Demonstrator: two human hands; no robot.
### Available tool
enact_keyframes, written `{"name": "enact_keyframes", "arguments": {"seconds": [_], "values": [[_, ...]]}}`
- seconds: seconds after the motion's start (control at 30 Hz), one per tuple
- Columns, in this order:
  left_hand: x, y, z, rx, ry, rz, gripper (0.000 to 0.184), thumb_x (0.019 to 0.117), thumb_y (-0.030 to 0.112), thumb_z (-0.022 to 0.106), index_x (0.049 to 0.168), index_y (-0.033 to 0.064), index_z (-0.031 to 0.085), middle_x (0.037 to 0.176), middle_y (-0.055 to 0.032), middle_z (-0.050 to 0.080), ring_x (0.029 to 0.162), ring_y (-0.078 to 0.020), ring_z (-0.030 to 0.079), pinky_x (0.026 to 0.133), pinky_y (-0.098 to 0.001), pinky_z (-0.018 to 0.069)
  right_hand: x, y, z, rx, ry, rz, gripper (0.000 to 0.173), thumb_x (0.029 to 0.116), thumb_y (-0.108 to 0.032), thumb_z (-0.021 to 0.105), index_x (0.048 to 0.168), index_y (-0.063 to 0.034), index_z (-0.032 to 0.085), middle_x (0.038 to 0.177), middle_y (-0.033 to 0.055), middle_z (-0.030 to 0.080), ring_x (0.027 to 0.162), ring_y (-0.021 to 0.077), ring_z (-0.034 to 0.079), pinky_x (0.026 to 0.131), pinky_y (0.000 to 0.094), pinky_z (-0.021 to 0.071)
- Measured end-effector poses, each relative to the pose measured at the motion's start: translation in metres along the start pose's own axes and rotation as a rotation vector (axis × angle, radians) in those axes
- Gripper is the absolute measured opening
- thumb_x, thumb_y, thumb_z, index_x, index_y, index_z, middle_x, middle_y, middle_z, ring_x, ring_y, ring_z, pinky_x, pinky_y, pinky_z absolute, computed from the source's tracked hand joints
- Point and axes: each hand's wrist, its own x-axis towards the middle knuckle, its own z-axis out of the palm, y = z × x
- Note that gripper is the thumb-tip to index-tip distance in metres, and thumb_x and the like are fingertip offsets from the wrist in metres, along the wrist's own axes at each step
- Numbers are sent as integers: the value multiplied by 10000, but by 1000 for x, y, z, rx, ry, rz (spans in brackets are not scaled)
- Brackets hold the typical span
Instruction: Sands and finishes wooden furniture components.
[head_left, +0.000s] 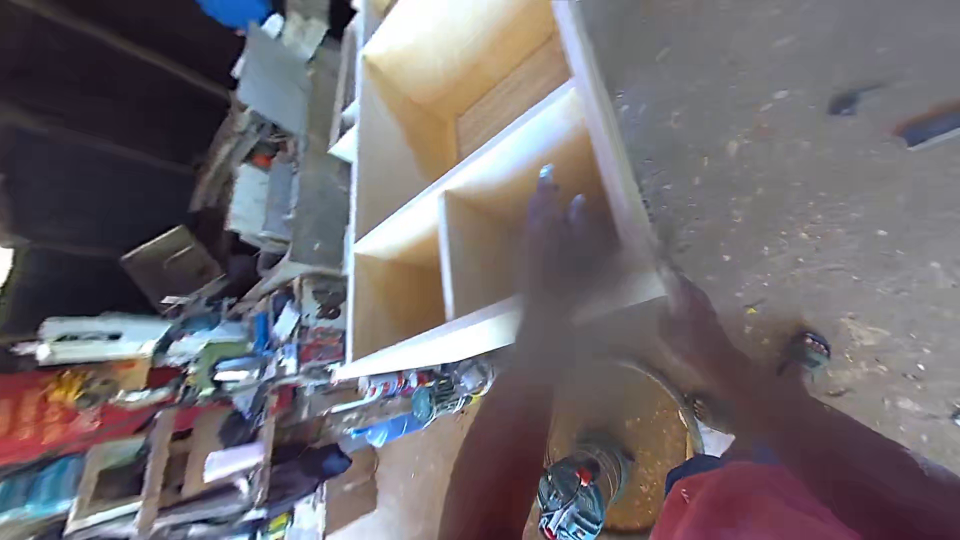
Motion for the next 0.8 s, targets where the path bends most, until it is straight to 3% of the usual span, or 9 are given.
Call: {"name": "enact_keyframes", "arguments": {"seconds": [0.1,0.23,0.3,0.37,0.43,0.5,0.6,0.73,0.8], "values": [[-1,0,5,-24,-3,-11,543,1080,366,439,1582,184,337,1481,-69,553,1141,-227,681,933,-517,574,-1,-14,3,77,156,-278,893,783,127,613,1599,-18,280,1646,144,328,1474,231,411,1158,403,431],[-5,-5,4,-37,13,13,534,1091,366,430,1578,172,324,1488,-100,534,1103,-240,700,914,-513,593,9,70,34,15,-47,75,822,891,54,588,1620,-34,217,1647,151,326,1447,302,444,1147,490,418],[-3,-2,4,-46,15,8,549,1085,396,434,1577,179,326,1487,-87,536,1086,-241,704,902,-511,598,8,47,22,63,-13,58,810,880,13,632,1596,-1,254,1606,196,377,1416,322,475,1129,491,439],[-3,0,7,-57,16,-1,547,1085,420,427,1573,193,332,1491,-74,537,1085,-239,705,896,-514,592,-1,-4,3,155,144,-188,750,842,43,668,1535,33,383,1573,192,429,1447,271,442,1167,407,413],[-4,0,10,-68,25,-10,534,1086,403,425,1573,205,332,1494,-61,534,1060,-222,702,879,-497,587,-2,-13,-1,144,180,-326,747,817,96,641,1525,28,411,1583,165,426,1483,248,389,1208,383,353],[1,-1,11,-102,30,-11,529,1088,371,441,1571,183,335,1501,-73,520,1070,-210,695,885,-465,590,6,35,17,93,140,-200,775,802,105,674,1525,18,410,1557,171,461,1434,293,456,1180,444,391],[1,-5,10,-122,34,-27,520,1085,346,464,1559,166,351,1491,-82,523,1088,-190,693,901,-431,595,16,91,39,71,-74,126,815,884,4,635,1607,-30,260,1629,173,350,1478,333,387,1189,513,355],[2,1,14,-136,22,-31,511,1088,330,453,1556,156,344,1480,-82,525,1067,-172,692,871,-406,595,7,-1,-2,161,87,-207,750,853,38,679,1543,9,386,1598,157,405,1491,240,374,1210,387,351],[2,2,13,-132,30,-32,510,1089,330,452,1558,168,337,1477,-69,523,1041,-151,691,849,-382,596,12,5,-1,96,110,-302,791,813,75,697,1541,8,396,1602,146,409,1495,232,372,1223,372,324]]}}
